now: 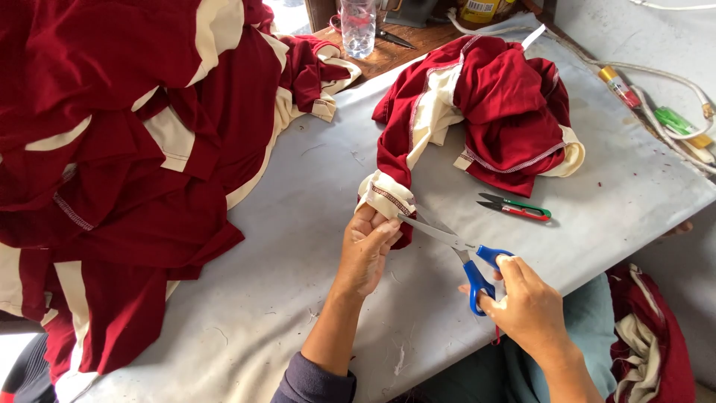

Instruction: Trimming loose threads and excess fabric from finished or semi-finished garments using scissors and thread snips.

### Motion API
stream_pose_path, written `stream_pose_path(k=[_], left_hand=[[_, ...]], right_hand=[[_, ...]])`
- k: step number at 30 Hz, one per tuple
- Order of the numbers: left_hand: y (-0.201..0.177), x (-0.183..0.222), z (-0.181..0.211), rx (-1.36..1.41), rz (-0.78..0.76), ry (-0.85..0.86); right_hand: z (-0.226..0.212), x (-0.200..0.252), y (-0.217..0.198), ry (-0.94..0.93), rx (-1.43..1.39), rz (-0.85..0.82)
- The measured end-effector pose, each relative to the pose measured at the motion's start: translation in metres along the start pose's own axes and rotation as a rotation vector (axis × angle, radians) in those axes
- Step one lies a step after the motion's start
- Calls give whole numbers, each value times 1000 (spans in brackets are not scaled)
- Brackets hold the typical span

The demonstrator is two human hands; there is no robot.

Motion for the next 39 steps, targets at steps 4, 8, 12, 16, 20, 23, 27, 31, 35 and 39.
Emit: stream_pose_path(k=[4, 8, 12, 16, 20, 23, 27, 31, 35, 39], left_hand=[[4, 2, 0, -13, -44, 1], [4, 0, 0, -24, -44, 1], [8, 1, 7, -41, -14, 29], [9, 3, 1, -53, -15, -16], [14, 6, -2, -72, -72, -36], [14, 6, -2, -68, -85, -33], [13, 6, -2, -78, -73, -27], [11, 6, -4, -106, -53, -41], [7, 4, -6, -97, -22, -17], [-2, 3, -9, -85, 61, -24]], right_hand=[[1, 2, 2, -38, -7, 22], [10, 8, 7, -40, 16, 48], [16, 10, 6, -4, 49, 37], [4, -2, 4, 101, 5, -130], [-6, -8, 5, 43, 16, -97], [-4, -7, 5, 17, 35, -53], [0, -3, 1, -27, 73, -20], [3, 2, -7, -87, 96, 84], [-1, 2, -16, -103, 136, 115], [0, 4, -11, -80, 188, 107]])
Point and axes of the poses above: each hand's wrist, its own x-axis away from the middle knuckle, its own y-axis out of the palm, z = x × y, the point moved 9 cm from there along -x, towards the middle knuckle, and after that the axes turned 2 degrees about -z, right-handed, at the moved point
